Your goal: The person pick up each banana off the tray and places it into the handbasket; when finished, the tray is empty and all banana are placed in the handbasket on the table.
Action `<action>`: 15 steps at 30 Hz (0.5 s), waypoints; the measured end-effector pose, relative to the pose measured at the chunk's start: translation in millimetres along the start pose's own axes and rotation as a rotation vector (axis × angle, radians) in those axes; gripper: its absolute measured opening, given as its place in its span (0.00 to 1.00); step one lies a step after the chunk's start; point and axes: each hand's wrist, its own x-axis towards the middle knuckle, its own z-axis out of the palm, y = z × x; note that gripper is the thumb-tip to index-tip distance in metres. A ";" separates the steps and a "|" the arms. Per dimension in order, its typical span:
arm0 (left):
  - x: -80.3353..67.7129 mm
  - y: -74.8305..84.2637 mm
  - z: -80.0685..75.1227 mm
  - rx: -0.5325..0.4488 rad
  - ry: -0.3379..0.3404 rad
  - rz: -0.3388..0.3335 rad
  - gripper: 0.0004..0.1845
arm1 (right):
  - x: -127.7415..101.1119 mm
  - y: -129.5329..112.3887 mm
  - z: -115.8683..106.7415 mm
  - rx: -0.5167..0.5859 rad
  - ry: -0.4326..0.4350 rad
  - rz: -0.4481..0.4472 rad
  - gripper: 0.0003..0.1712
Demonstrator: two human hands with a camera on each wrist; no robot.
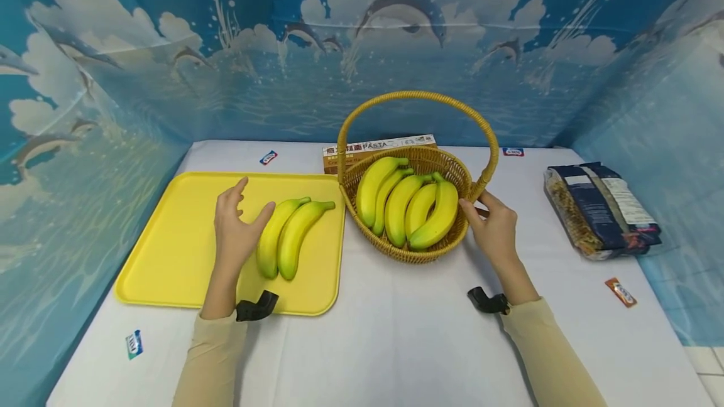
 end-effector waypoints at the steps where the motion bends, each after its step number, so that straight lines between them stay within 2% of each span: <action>1: 2.2 -3.6 -4.5 -0.015 0.015 -0.006 0.36 | 0.5 0.3 -0.4 0.000 0.001 -0.001 0.18; 3: 5.3 -9.7 -11.0 -0.034 0.035 -0.018 0.36 | 1.0 0.9 -1.0 -0.001 0.002 -0.003 0.17; 6: 7.5 -18.6 -14.3 -0.054 0.026 -0.037 0.36 | 1.1 2.2 -1.2 -0.001 0.003 -0.011 0.17; 9: 9.8 -29.6 -10.4 -0.087 -0.024 -0.062 0.37 | 0.5 2.6 -1.4 -0.005 0.009 -0.017 0.17; 15: 12.9 -54.2 6.9 -0.111 -0.167 -0.110 0.39 | -0.4 3.3 -1.3 -0.005 0.005 -0.025 0.17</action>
